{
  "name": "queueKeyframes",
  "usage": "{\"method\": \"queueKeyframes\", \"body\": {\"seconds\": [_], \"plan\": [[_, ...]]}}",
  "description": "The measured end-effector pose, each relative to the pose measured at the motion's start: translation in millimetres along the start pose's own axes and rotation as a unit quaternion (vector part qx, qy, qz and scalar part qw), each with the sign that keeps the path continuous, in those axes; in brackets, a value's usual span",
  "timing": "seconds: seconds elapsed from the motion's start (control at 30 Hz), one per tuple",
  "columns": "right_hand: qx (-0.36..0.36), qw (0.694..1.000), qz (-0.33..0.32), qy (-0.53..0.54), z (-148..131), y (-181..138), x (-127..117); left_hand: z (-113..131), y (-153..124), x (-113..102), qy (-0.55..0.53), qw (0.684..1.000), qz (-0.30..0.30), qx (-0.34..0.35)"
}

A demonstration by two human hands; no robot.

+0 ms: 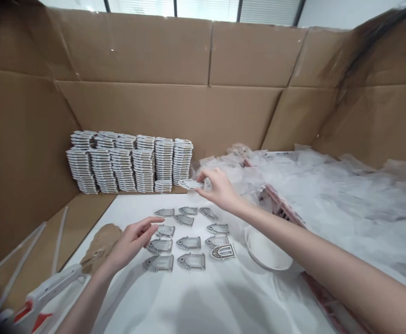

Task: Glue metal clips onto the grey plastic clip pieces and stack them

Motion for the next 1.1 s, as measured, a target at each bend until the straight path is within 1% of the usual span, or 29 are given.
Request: {"method": "queueKeyframes", "body": {"seconds": [0.1, 0.2, 0.33, 0.4, 0.47, 0.57, 0.63, 0.7, 0.8, 0.9, 1.1], "plan": [[0.018, 0.999, 0.013, 0.028, 2, -1, 1, -1, 2, -1, 0.011, 1.0, 0.004, -0.003], [0.015, 0.999, 0.023, 0.044, -1, -1, 4, -2, 2, -1, 0.017, 1.0, 0.005, -0.006], [-0.01, 0.999, 0.001, 0.046, -9, 9, 20, -3, 2, 1, 0.009, 1.0, 0.001, -0.01], [-0.02, 0.998, -0.011, 0.056, -14, 20, 34, -4, 3, 0, 0.004, 1.0, 0.005, -0.007], [-0.032, 0.998, -0.008, 0.058, -17, 36, 49, -4, 2, -3, 0.005, 1.0, 0.014, -0.001], [-0.053, 0.998, -0.004, 0.034, -18, 63, 82, -7, 2, -6, 0.003, 1.0, 0.023, 0.001], [-0.051, 0.999, -0.011, 0.009, -12, 79, 109, -9, 2, -8, -0.003, 1.0, 0.026, -0.003], [-0.034, 0.999, -0.021, -0.016, 0, 90, 135, -11, 2, -9, -0.005, 1.0, 0.028, -0.007], [-0.007, 0.998, -0.043, -0.034, 19, 97, 166, -13, 2, -8, -0.01, 1.0, 0.026, -0.014], [0.013, 0.999, -0.042, -0.018, 35, 96, 180, -15, 1, -6, -0.025, 0.999, 0.02, -0.023], [0.009, 0.999, -0.029, 0.024, 49, 96, 191, -14, 0, -4, -0.027, 0.999, 0.013, -0.03]]}}
Point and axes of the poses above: each hand's wrist, its own y-axis towards the middle knuckle, its own x-axis out of the palm, z = x × y, the point moved 10 cm from there along y, towards the middle knuckle, and after that the axes turned 3 degrees about z, right-handed, at the moved point
